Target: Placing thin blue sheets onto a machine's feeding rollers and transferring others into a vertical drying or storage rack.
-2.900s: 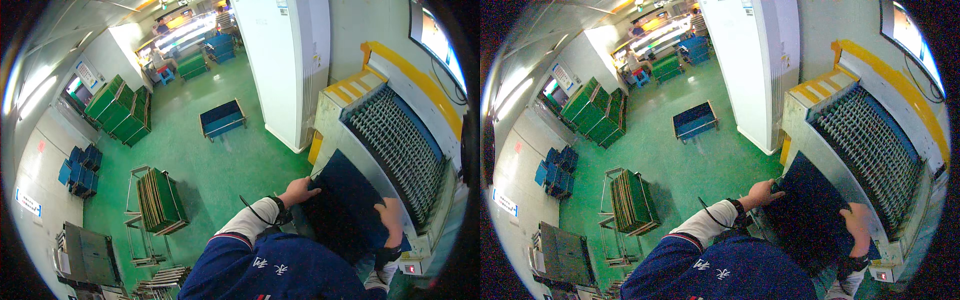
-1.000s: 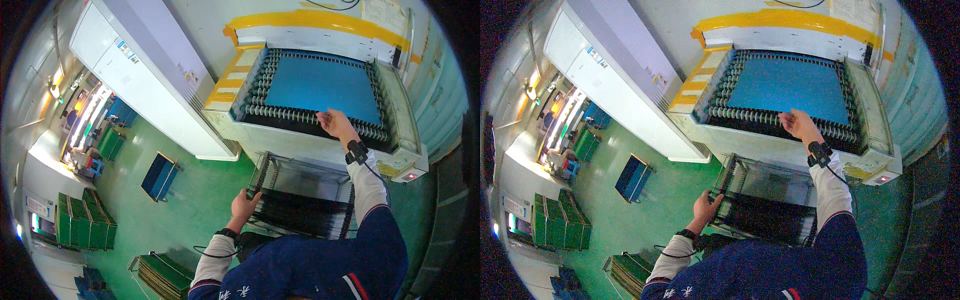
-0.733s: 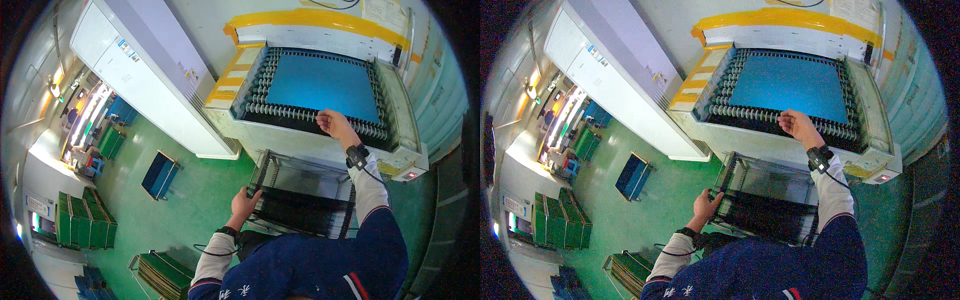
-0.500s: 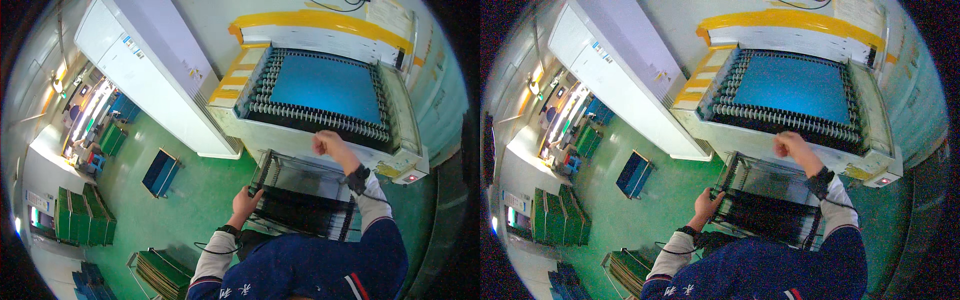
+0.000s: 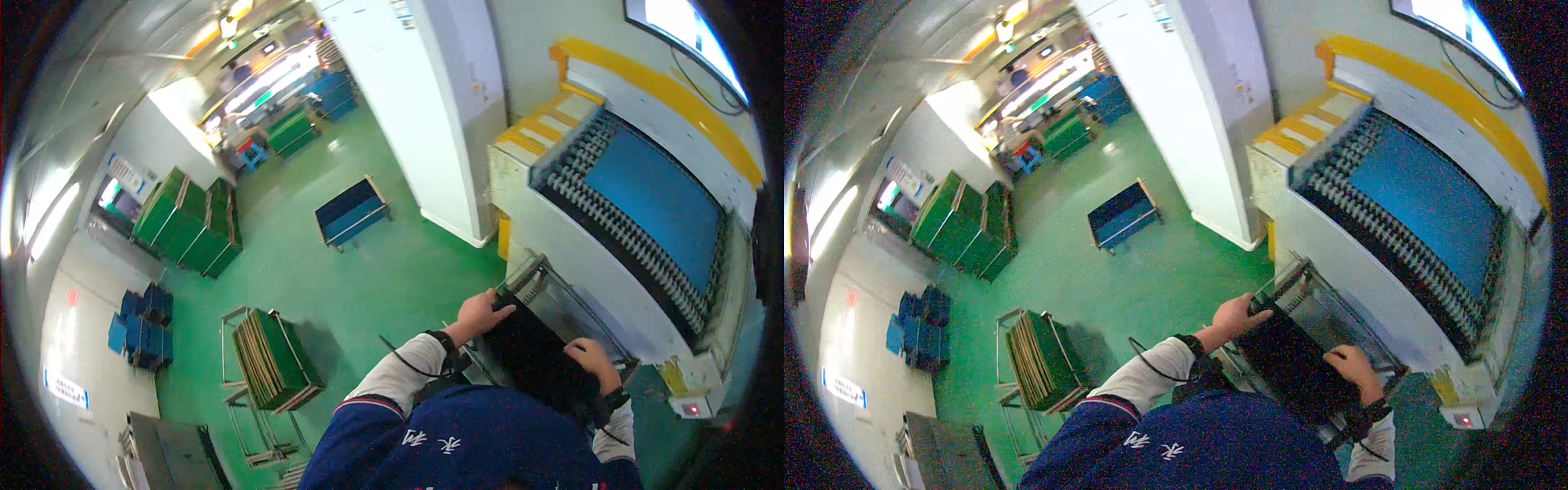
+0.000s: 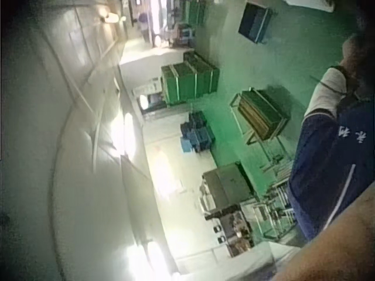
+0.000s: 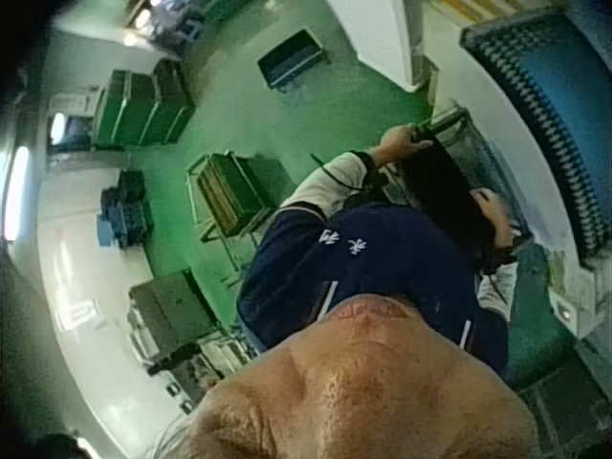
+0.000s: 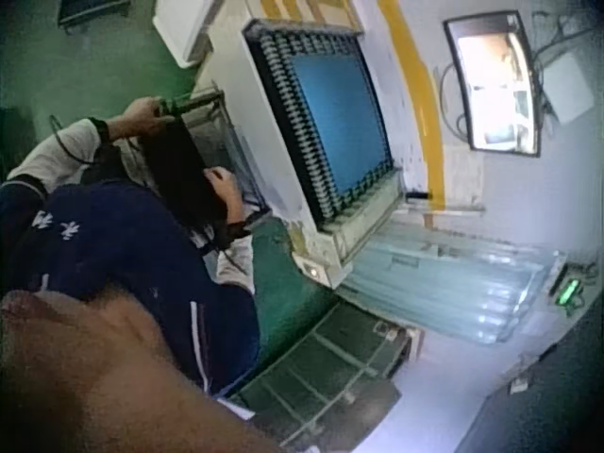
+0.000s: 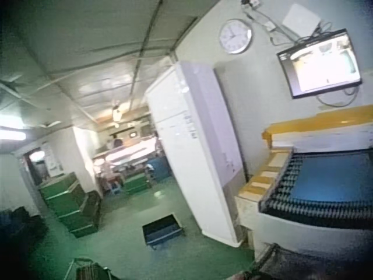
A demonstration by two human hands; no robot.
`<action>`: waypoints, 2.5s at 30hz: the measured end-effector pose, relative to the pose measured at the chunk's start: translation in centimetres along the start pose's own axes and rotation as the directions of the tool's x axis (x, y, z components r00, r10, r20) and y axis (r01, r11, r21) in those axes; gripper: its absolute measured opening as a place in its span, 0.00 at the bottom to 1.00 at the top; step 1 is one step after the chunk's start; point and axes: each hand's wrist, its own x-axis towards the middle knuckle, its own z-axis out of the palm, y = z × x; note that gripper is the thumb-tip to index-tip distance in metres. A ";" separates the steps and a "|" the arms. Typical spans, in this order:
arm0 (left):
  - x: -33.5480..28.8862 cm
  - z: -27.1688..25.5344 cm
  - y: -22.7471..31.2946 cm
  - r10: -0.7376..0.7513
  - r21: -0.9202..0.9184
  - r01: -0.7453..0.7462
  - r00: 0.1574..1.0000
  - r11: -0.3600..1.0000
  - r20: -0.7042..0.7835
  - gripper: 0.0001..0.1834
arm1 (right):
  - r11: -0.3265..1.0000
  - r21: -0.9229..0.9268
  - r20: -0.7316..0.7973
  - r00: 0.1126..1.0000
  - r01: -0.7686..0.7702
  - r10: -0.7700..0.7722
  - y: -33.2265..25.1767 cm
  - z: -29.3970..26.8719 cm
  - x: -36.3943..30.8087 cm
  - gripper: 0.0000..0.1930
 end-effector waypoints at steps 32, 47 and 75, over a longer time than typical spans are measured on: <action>-0.1 0.6 -0.7 0.066 -0.036 -0.068 0.997 0.997 -0.042 0.37 | 0.946 -0.300 -0.193 0.979 -0.125 0.069 3.0 2.6 2.1 0.18; -0.1 0.5 -0.5 0.074 -0.048 -0.076 0.996 0.996 -0.052 0.38 | 0.960 -0.259 -0.172 0.983 -0.110 0.066 4.5 3.1 2.8 0.19; -0.3 -0.2 0.2 0.064 -0.052 -0.065 0.998 0.997 -0.017 0.38 | 0.960 -0.268 -0.217 0.976 -0.077 0.018 4.4 3.1 2.3 0.18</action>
